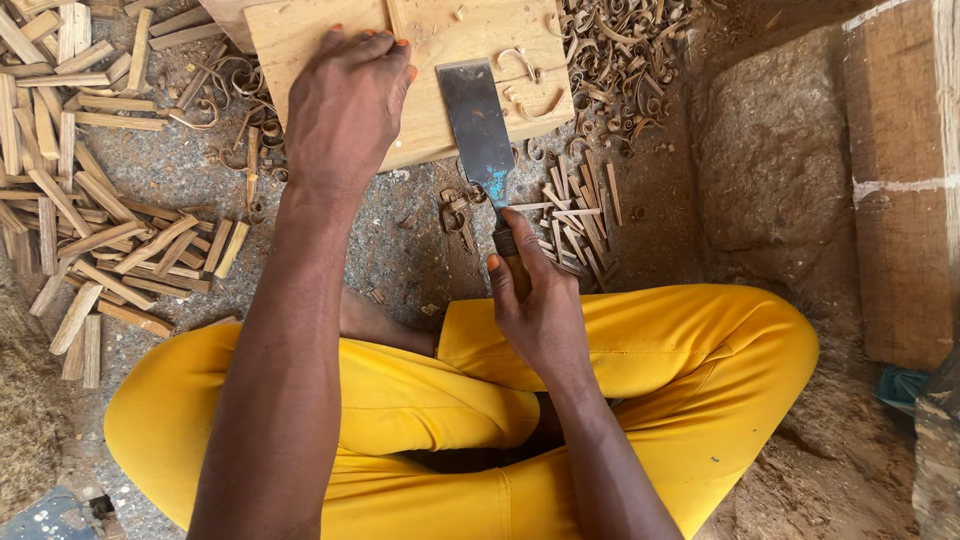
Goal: The person sits cross-legged on the floor and uses a chisel to carve a rectangular wooden block. They repeatedly push the chisel along the wood surface to remove shavings, occasionally adjusting the wood's position. The work area is surrounded by wood shavings and small cut pieces.
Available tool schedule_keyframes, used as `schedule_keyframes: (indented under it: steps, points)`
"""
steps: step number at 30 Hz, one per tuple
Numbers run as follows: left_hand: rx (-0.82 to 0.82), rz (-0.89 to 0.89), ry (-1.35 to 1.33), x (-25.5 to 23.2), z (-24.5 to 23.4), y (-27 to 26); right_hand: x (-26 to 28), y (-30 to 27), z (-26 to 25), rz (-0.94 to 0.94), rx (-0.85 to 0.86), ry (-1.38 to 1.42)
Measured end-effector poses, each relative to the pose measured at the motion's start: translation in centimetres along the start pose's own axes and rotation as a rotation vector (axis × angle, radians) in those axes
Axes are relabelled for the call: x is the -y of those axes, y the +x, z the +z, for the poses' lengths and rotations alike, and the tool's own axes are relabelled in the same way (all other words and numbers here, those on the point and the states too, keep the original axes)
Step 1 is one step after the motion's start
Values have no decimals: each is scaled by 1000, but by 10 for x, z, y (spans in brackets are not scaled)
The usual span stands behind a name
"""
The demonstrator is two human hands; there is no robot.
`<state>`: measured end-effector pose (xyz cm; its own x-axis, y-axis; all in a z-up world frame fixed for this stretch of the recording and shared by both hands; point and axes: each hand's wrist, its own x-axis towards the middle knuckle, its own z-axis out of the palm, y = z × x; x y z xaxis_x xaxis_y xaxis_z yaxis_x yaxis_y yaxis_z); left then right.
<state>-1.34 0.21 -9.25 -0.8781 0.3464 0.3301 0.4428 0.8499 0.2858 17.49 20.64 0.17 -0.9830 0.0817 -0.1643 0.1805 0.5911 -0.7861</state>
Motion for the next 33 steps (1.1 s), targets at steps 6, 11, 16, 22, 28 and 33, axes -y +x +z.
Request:
schedule_keyframes:
  steps: [6, 11, 16, 22, 28, 33]
  points:
    - [-69, 17, -129, 6, 7, 5, 3, -2, 3, 34, -15, -25]
    - [-34, -18, -82, 4, 8, 4, 4, -2, 4, 48, -6, -50]
    - [50, -134, -126, 0, -3, 3, 4, -5, 3, 8, -25, -68]
    - [27, -189, -63, -9, -9, 6, 5, -4, 8, -34, -14, -66]
    - [-74, -201, -63, -15, -1, 4, 12, -2, 7, 46, 47, -64]
    - [-127, -163, -31, -16, 4, 4, 16, -2, 6, 76, 61, -59]
